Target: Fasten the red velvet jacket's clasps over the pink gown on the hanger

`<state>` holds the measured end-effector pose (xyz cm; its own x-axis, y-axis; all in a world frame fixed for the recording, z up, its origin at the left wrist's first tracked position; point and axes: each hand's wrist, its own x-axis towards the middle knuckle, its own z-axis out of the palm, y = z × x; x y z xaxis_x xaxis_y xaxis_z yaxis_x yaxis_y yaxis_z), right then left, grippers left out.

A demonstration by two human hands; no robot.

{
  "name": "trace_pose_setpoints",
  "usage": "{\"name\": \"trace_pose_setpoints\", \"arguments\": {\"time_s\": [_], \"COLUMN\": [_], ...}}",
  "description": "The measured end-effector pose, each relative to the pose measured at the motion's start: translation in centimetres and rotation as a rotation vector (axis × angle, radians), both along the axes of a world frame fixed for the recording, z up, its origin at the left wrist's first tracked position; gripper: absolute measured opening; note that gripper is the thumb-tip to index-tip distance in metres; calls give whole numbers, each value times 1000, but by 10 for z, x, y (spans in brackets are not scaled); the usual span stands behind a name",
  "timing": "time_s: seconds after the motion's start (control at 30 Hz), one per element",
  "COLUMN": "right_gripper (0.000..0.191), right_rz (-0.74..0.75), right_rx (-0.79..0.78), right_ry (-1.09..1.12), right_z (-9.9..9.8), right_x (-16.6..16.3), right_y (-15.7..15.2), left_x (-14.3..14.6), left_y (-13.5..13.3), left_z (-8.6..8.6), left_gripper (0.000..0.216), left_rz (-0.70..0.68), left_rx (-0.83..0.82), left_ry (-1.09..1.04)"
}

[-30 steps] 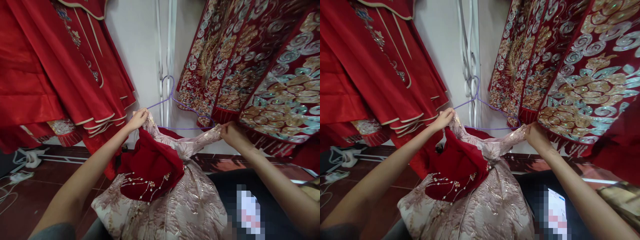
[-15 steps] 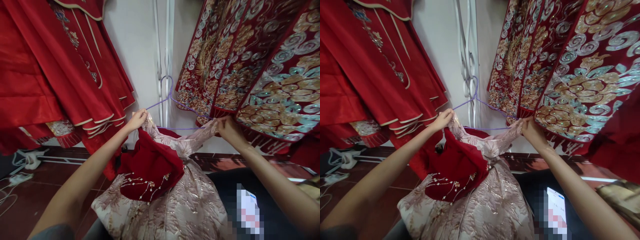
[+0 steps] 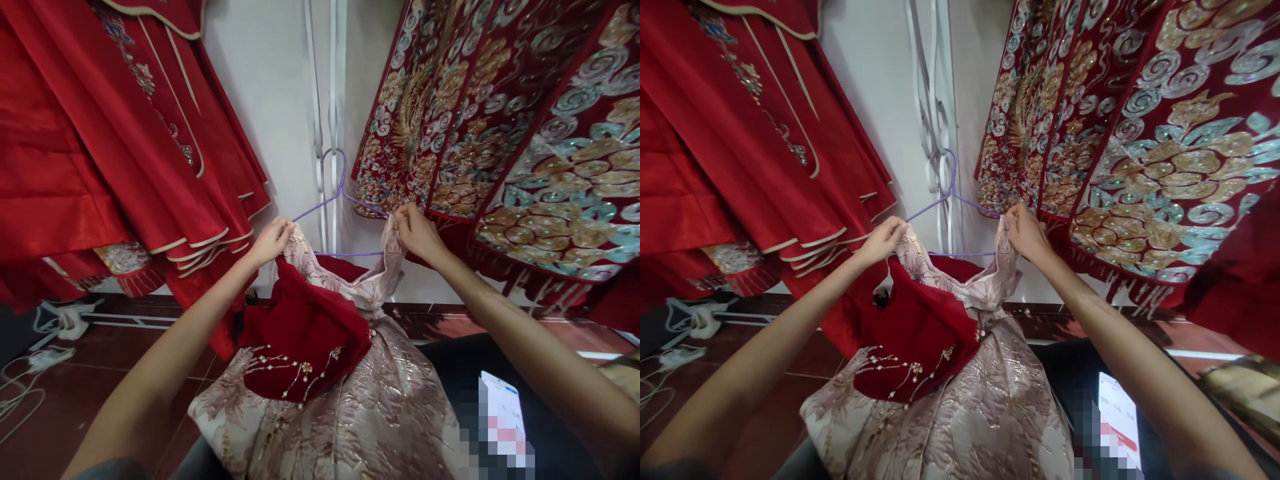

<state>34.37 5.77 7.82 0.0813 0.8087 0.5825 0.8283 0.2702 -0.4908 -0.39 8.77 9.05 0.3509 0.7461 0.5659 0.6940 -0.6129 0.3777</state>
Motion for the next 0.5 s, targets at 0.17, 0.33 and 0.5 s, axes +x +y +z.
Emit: {"name": "trace_pose_setpoints", "arguments": {"time_s": [0.17, 0.33, 0.5], "right_gripper": [27, 24, 23], "right_rz": [149, 146, 115], "right_rx": [18, 59, 80], "right_ry": [-49, -51, -51], "right_z": [0, 1, -1], "right_x": [15, 20, 18], "right_y": [-6, -12, -12], "left_x": [-25, -56, -70], "left_y": [-26, -43, -42], "left_z": [-10, -44, -57], "left_gripper": [34, 37, 37], "left_rz": [226, 474, 424], "left_rx": [167, 102, 41], "left_ry": [-47, -97, -146]}}
